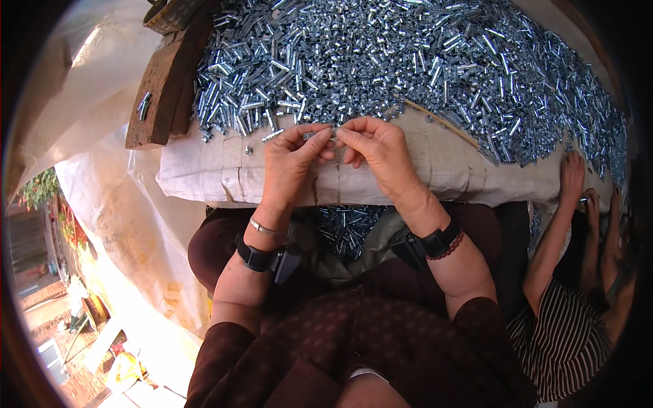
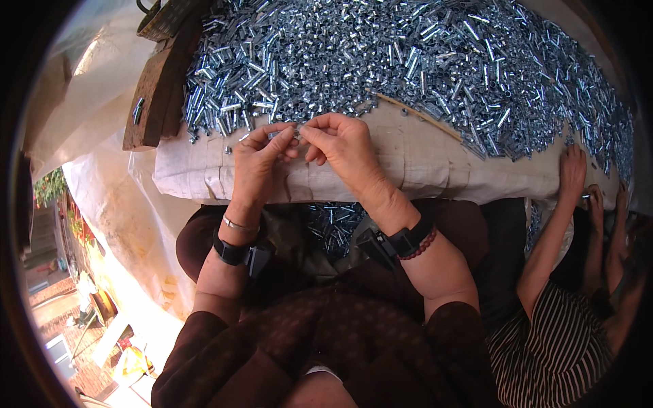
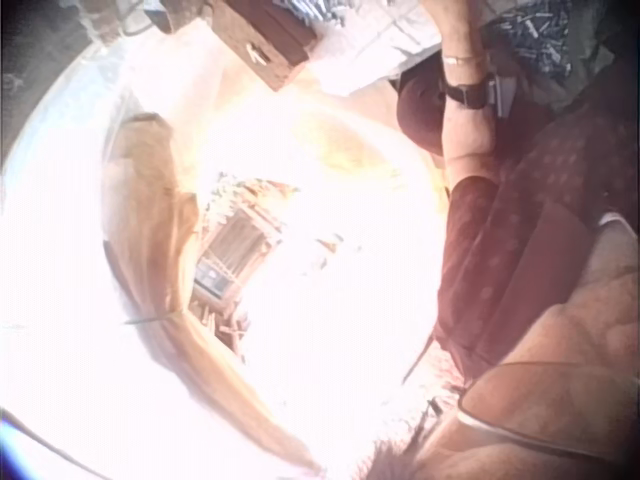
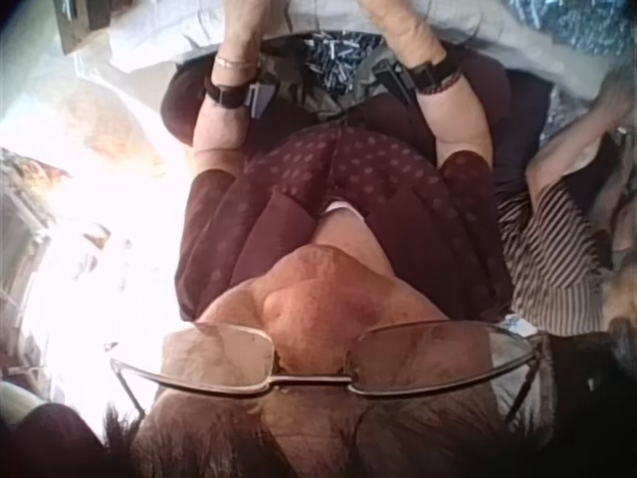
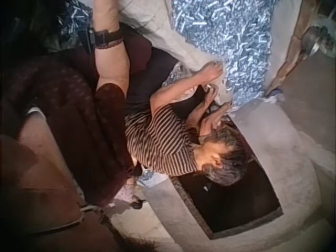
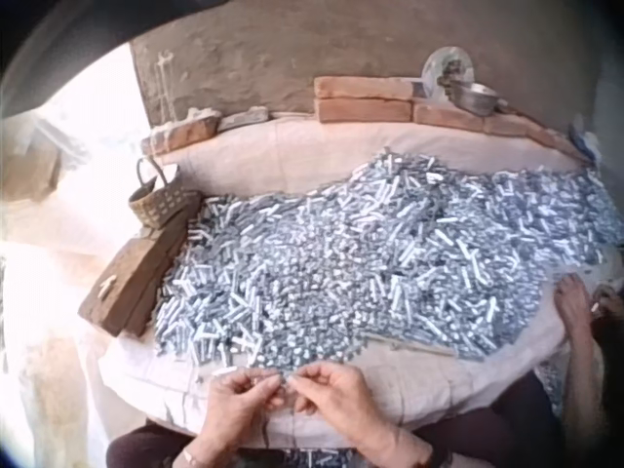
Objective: Inspecting and sorting small metal components on a workbench.
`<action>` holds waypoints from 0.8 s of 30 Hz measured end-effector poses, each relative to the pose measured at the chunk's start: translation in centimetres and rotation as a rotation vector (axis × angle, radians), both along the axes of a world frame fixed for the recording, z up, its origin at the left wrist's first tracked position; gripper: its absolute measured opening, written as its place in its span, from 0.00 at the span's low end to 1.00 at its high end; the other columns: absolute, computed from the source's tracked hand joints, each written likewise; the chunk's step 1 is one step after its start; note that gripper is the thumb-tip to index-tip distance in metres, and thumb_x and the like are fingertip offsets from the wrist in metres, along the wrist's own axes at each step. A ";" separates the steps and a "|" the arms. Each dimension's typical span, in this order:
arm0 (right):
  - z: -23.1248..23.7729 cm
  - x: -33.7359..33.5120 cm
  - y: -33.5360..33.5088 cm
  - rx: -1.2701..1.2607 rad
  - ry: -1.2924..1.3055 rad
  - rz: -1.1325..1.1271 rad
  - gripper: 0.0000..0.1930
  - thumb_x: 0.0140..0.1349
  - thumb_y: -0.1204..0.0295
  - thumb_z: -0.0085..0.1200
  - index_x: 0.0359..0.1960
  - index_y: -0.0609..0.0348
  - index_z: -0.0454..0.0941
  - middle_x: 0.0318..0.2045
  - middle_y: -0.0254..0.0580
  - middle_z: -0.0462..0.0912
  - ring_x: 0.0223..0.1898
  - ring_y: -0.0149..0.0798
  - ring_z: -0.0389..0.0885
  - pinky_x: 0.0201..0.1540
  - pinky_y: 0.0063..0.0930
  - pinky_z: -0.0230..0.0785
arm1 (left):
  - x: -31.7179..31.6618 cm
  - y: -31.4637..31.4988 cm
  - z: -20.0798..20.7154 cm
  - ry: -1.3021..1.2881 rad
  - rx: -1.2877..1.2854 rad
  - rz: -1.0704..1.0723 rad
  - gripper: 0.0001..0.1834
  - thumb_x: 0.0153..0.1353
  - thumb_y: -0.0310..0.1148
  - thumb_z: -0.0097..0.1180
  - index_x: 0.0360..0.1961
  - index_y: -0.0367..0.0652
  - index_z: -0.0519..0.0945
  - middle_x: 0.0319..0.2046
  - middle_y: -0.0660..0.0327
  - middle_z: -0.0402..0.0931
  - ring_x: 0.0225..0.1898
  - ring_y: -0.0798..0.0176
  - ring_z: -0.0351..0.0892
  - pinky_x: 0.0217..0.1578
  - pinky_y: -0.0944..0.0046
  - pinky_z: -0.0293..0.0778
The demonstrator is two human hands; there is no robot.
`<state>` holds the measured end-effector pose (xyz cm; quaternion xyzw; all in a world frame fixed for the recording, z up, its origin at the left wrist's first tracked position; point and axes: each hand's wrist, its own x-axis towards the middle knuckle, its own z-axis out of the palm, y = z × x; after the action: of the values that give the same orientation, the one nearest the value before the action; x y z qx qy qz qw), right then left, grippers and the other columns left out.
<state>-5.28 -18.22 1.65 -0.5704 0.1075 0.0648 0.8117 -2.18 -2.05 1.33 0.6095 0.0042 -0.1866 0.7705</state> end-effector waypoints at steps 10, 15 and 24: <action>0.8 -0.7 0.7 0.005 -0.071 -0.117 0.09 0.60 0.71 0.56 0.36 0.66 0.76 0.25 0.35 0.80 0.23 0.25 0.77 0.25 0.16 0.67 | -0.6 -0.5 0.7 0.073 -0.184 -0.041 0.14 0.63 0.33 0.55 0.46 0.35 0.78 0.30 0.65 0.77 0.27 0.77 0.71 0.28 0.78 0.66; 0.9 -0.7 0.5 0.025 -0.090 -0.133 0.09 0.60 0.70 0.57 0.35 0.66 0.76 0.25 0.35 0.80 0.23 0.25 0.77 0.25 0.16 0.67 | -0.6 -0.5 1.3 0.024 -0.171 -0.098 0.15 0.65 0.33 0.53 0.50 0.35 0.76 0.31 0.65 0.77 0.28 0.77 0.71 0.29 0.78 0.66; 1.2 -0.7 0.3 -0.068 -0.070 -0.071 0.08 0.59 0.72 0.58 0.32 0.67 0.79 0.26 0.36 0.81 0.24 0.24 0.77 0.25 0.16 0.68 | -0.3 0.0 0.1 0.043 -0.169 0.009 0.10 0.60 0.27 0.58 0.43 0.36 0.78 0.30 0.63 0.80 0.27 0.77 0.73 0.29 0.78 0.67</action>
<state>-5.95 -17.90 2.80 -0.5955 0.1012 0.0121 0.7968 -2.46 -2.04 1.42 0.5381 0.0076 -0.1956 0.8198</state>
